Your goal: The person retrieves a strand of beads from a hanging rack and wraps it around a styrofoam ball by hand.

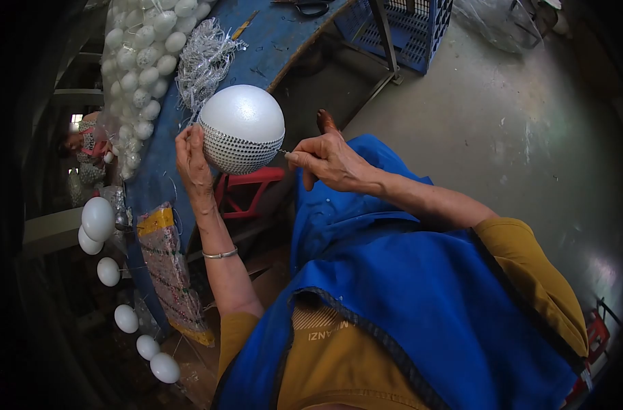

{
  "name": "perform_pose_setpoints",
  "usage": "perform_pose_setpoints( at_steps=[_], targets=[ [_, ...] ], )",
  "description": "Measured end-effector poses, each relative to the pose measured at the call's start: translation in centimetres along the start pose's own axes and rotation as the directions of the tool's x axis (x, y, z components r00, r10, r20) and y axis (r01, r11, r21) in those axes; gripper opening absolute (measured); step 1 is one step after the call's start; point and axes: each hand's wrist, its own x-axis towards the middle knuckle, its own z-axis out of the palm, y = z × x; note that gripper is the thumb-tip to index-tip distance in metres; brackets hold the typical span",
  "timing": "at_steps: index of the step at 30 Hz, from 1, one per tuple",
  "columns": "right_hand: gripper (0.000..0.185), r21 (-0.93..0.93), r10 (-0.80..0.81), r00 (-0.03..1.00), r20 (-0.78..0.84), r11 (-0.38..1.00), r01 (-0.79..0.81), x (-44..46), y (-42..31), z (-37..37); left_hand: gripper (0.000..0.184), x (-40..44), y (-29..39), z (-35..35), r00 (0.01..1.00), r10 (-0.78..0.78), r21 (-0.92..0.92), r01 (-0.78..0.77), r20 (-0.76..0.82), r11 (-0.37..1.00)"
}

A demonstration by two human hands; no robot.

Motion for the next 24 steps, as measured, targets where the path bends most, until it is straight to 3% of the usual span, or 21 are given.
perform_pose_setpoints(
  at_steps=[3, 13, 15, 18, 21, 24],
  targets=[
    [0.039, -0.004, -0.013, 1.000, -0.008, 1.000, 0.013, -0.4, -1.2, -0.1, 0.043, 0.3, -0.2, 0.1, 1.000, 0.000, -0.103, 0.003, 0.021, 0.995],
    [0.034, -0.027, -0.021, 0.999, -0.025, 0.999, 0.020, 0.3, -0.6, 0.0, 0.043, 0.5, -0.3, 0.0, 0.999, -0.049, -0.110, 0.051, 0.018, 0.993],
    [0.034, -0.021, -0.022, 0.999, -0.024, 1.000, 0.022, 0.4, -0.6, 0.2, 0.049, 0.8, -0.6, -0.3, 0.992, -0.106, 0.102, 0.098, 0.075, 0.990],
    [0.034, -0.027, -0.019, 0.999, -0.032, 0.999, 0.018, 0.8, -0.7, 0.3, 0.057, 0.2, -1.1, -0.6, 0.987, -0.060, 0.028, 0.057, 0.148, 0.998],
    [0.034, -0.021, -0.028, 0.999, -0.030, 0.999, 0.028, 0.9, -0.8, 0.4, 0.062, -0.4, -0.5, -0.2, 0.987, 0.021, 0.065, -0.031, 0.158, 0.997],
    [0.033, -0.010, -0.036, 0.999, -0.027, 0.999, 0.036, 0.6, -1.6, 0.4, 0.064, -0.2, -0.1, -0.5, 0.990, -0.048, 0.120, 0.032, 0.130, 0.992]
  ],
)
